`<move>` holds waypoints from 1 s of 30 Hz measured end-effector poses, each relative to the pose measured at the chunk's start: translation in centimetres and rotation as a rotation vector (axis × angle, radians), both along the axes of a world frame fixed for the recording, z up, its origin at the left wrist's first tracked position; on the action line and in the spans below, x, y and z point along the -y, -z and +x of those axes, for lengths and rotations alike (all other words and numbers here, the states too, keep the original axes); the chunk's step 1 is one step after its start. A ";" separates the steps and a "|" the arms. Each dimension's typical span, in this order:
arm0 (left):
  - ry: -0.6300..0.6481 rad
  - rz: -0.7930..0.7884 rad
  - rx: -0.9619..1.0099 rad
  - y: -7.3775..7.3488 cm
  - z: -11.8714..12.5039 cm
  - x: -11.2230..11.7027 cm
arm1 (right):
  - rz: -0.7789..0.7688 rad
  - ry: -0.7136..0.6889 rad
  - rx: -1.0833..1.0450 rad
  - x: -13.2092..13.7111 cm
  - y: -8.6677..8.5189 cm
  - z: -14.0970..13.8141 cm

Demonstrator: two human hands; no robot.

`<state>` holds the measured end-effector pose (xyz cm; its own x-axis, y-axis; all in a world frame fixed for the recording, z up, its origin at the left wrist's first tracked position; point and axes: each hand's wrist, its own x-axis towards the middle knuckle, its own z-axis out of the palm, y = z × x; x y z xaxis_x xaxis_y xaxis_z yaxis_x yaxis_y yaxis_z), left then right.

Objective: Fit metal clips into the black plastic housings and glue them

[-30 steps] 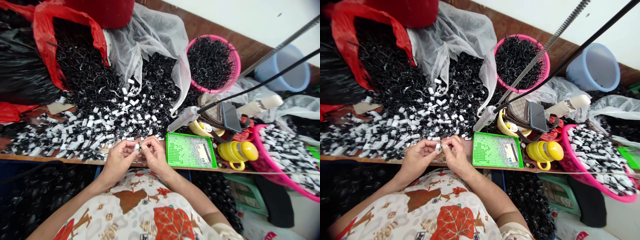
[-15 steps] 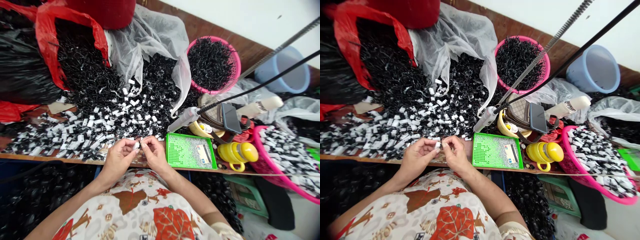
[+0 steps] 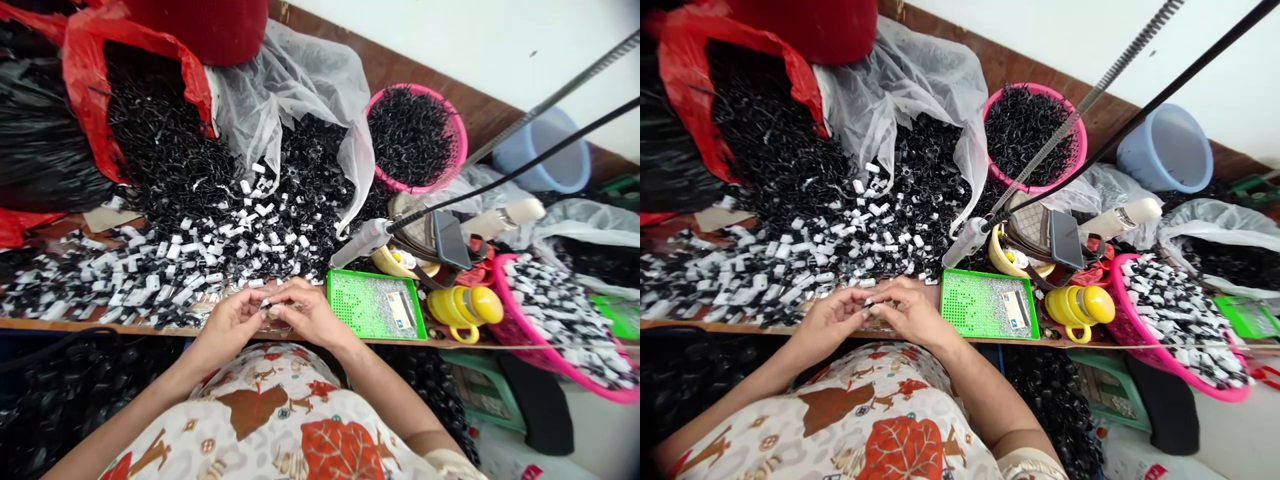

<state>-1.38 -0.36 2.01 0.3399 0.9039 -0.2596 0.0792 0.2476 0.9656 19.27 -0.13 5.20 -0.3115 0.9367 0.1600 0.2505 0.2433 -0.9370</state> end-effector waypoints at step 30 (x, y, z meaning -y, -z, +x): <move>0.096 0.397 -0.388 0.1 3.9 -1.0 | 0.262 0.103 1.013 2.8 1.7 5.1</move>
